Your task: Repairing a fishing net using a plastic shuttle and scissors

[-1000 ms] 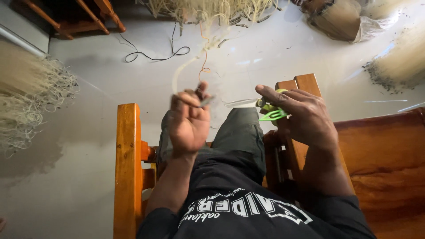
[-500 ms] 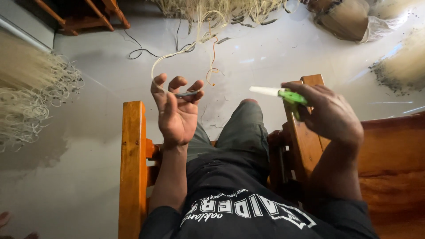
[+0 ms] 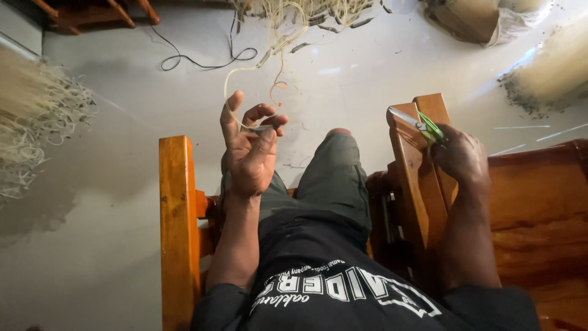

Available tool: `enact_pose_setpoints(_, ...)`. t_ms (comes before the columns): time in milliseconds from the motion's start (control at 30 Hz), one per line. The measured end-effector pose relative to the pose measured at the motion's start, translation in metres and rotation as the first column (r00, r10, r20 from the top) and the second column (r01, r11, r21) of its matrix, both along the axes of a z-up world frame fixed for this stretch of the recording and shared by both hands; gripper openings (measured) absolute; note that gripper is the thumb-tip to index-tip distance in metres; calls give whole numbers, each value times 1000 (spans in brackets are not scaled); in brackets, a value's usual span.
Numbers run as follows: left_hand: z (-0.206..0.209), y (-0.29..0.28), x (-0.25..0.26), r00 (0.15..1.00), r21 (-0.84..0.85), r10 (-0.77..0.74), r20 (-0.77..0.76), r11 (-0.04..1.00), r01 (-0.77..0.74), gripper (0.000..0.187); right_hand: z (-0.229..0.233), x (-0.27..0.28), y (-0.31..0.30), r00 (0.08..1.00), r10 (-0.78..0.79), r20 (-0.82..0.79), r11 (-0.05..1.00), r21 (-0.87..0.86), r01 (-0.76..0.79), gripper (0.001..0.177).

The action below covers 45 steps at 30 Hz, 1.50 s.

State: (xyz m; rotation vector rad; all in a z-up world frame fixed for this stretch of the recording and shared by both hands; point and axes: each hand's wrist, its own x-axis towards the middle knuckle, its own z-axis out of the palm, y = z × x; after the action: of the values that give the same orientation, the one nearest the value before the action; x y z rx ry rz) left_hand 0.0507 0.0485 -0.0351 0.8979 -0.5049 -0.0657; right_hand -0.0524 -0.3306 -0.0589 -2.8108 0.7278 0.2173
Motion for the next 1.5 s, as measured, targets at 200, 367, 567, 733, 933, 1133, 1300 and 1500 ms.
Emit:
enact_pose_setpoints(200,4,9,1,997,-125,13,-78,992,-22,63,2,-1,7,1000,28,10,996,-86,-27,35)
enact_pose_setpoints(367,6,31,11,987,-514,-157,-36,850,117,64,15,1,22,980,-119,-157,988,-118,101,51)
enact_pose_setpoints(567,6,58,12,970,-579,-228,-78,803,143,46,21,-8,27,988,-77,-136,992,-113,62,40)
enact_pose_setpoints(733,8,71,11,974,-518,-193,-120,849,105,31,9,-10,19,992,-25,-126,993,-119,10,39)
enact_pose_setpoints(933,6,76,8,976,-493,-187,-112,863,109,36,34,-8,33,995,-41,-93,998,-47,37,45)
enact_pose_setpoints(1133,-3,83,12,960,-568,-277,39,784,249,45,76,-10,64,964,-5,265,996,85,-19,57)
enact_pose_setpoints(1300,0,89,8,926,-663,-350,144,660,353,50,93,-6,94,822,24,569,958,221,-181,30)
enact_pose_setpoints(1500,1,121,21,856,-569,-408,318,640,516,64,80,2,113,633,51,773,909,227,-350,17)
